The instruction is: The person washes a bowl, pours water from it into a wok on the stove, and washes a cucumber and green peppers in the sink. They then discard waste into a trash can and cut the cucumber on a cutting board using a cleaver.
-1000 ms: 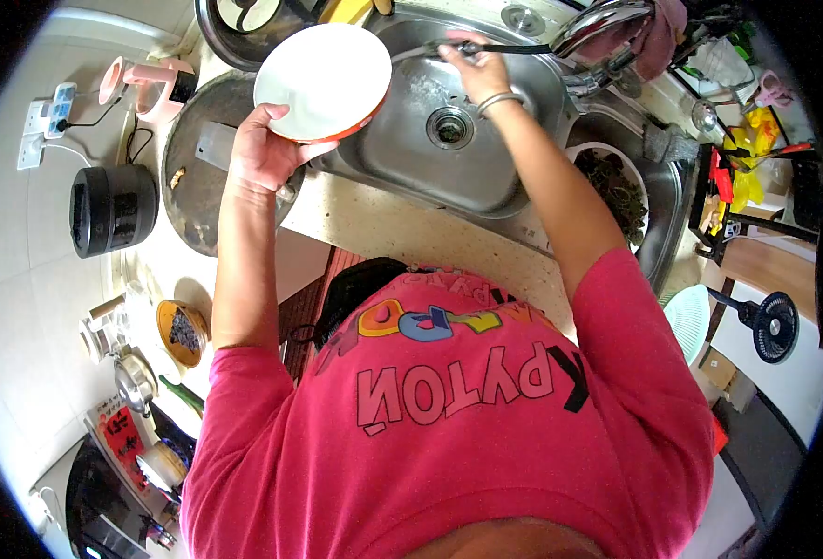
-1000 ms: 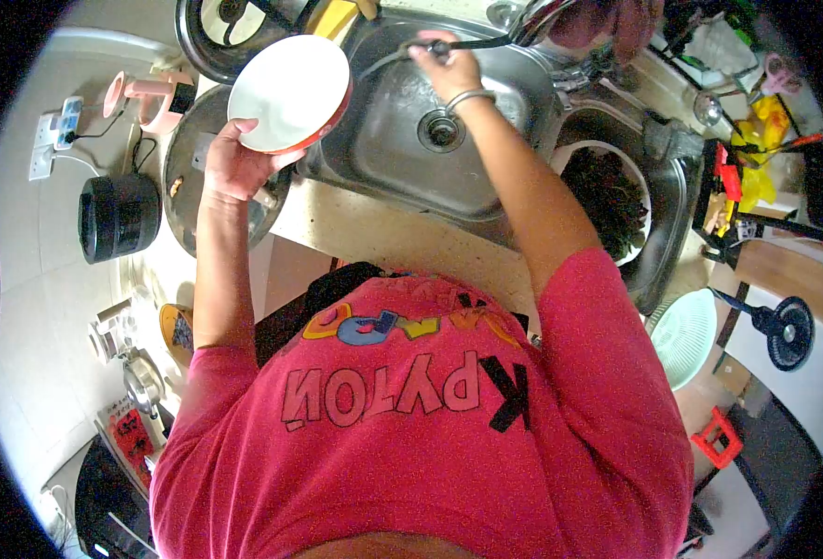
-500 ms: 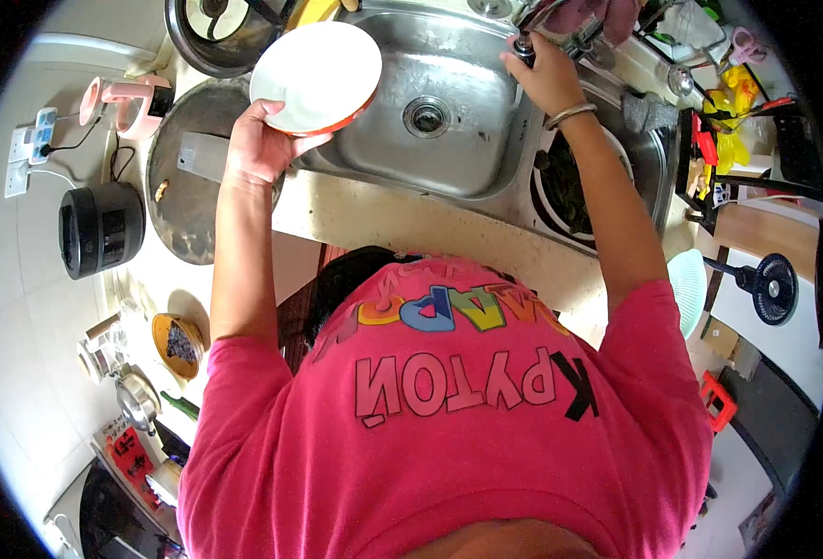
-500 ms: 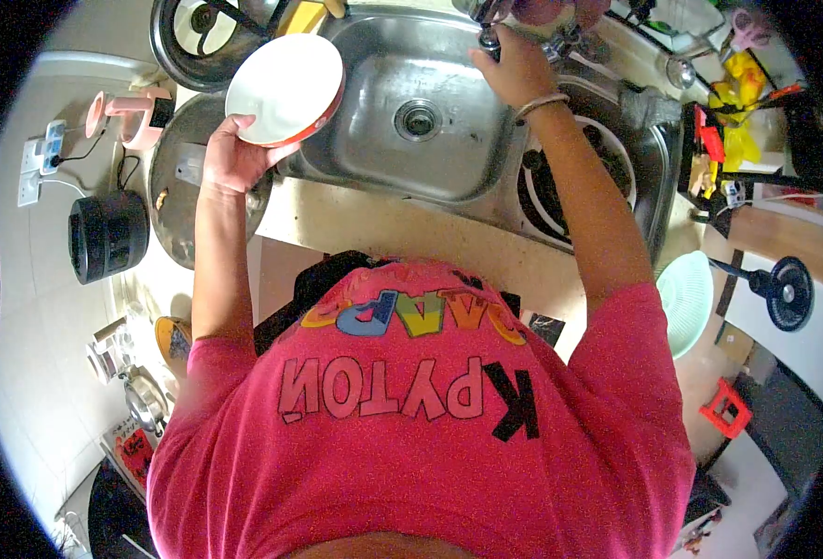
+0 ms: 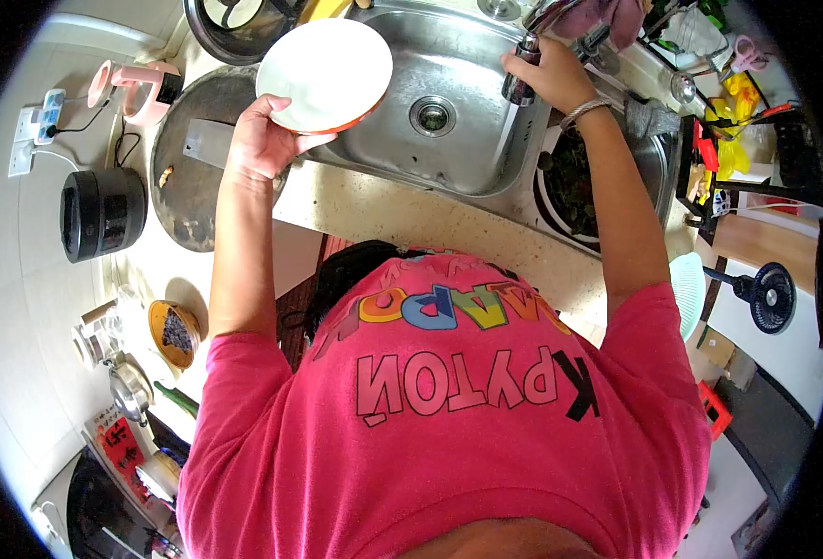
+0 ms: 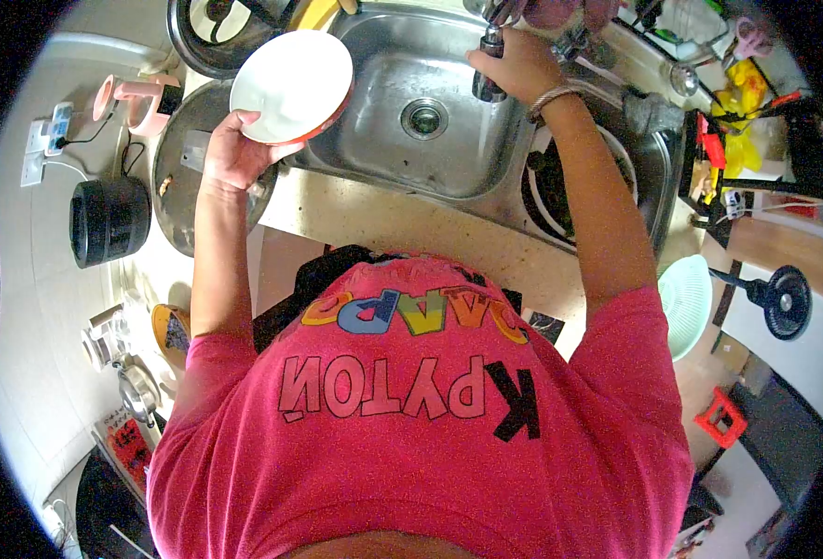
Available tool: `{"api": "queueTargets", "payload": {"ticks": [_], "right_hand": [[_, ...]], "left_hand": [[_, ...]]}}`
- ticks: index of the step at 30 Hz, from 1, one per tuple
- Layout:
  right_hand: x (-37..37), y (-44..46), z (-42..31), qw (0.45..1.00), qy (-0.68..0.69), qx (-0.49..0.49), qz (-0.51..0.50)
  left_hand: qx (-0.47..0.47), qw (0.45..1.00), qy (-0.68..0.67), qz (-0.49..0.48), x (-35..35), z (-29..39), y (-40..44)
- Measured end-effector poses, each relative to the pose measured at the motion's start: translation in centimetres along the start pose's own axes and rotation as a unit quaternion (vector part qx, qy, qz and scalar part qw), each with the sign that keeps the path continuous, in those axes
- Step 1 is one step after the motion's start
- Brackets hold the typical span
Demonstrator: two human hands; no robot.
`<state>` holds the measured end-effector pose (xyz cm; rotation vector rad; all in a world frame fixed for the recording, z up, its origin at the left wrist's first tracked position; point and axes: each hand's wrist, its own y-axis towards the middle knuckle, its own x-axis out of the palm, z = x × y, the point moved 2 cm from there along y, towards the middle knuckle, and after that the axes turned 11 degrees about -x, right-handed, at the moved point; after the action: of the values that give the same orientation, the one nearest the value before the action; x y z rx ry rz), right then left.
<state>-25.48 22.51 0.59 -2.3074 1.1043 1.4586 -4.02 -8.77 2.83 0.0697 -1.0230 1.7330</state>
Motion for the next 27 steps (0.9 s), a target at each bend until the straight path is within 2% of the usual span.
{"api": "queueTargets", "payload": {"ticks": [3, 5, 6, 8, 11, 12, 19, 20, 23, 25, 27], "right_hand": [[0.0, -0.1, -0.3, 0.998, 0.047, -0.002, -0.029], [0.1, -0.1, -1.0, 0.99, 0.14, -0.008, 0.005], [0.3, 0.0, -1.1, 0.99, 0.141, -0.007, 0.006], [1.3, -0.1, -1.1, 0.968, 0.246, 0.035, 0.032], [2.2, 0.1, -1.1, 0.951, 0.305, 0.031, 0.05], [2.4, 0.2, -1.0, 0.946, 0.32, 0.052, 0.003], [2.8, -0.2, -0.4, 0.954, 0.285, -0.001, 0.096], [2.5, -0.4, -0.1, 0.968, 0.227, 0.007, 0.105], [1.7, -1.0, -0.2, 0.967, 0.231, 0.042, 0.1], [1.9, -1.1, -0.4, 0.96, 0.259, 0.032, 0.105], [2.3, -1.0, -0.9, 0.951, 0.288, 0.021, 0.111]], "left_hand": [[0.004, 1.0, 0.015, 0.008, -0.2, -0.1, -0.1], [0.001, 1.0, 0.011, 0.013, -0.2, -0.1, -0.2], [-0.003, 1.0, 0.006, 0.018, -0.2, -0.1, -0.2], [-0.002, 1.0, 0.003, 0.013, -0.3, 0.0, -0.2], [-0.004, 1.0, -0.005, 0.013, -0.4, 0.2, -0.3], [-0.007, 1.0, -0.01, 0.017, -0.3, 0.3, -0.3], [-0.003, 1.0, -0.012, 0.018, 0.0, 0.2, 1.0], [-0.009, 1.0, -0.015, 0.02, 0.1, 0.1, 1.4], [-0.029, 0.999, -0.028, 0.006, 0.6, -1.2, 3.4], [-0.069, 0.997, -0.012, 0.029, 1.1, -2.4, 5.6], [-0.085, 0.996, -0.006, 0.011, 2.0, -3.9, 7.9]]}}
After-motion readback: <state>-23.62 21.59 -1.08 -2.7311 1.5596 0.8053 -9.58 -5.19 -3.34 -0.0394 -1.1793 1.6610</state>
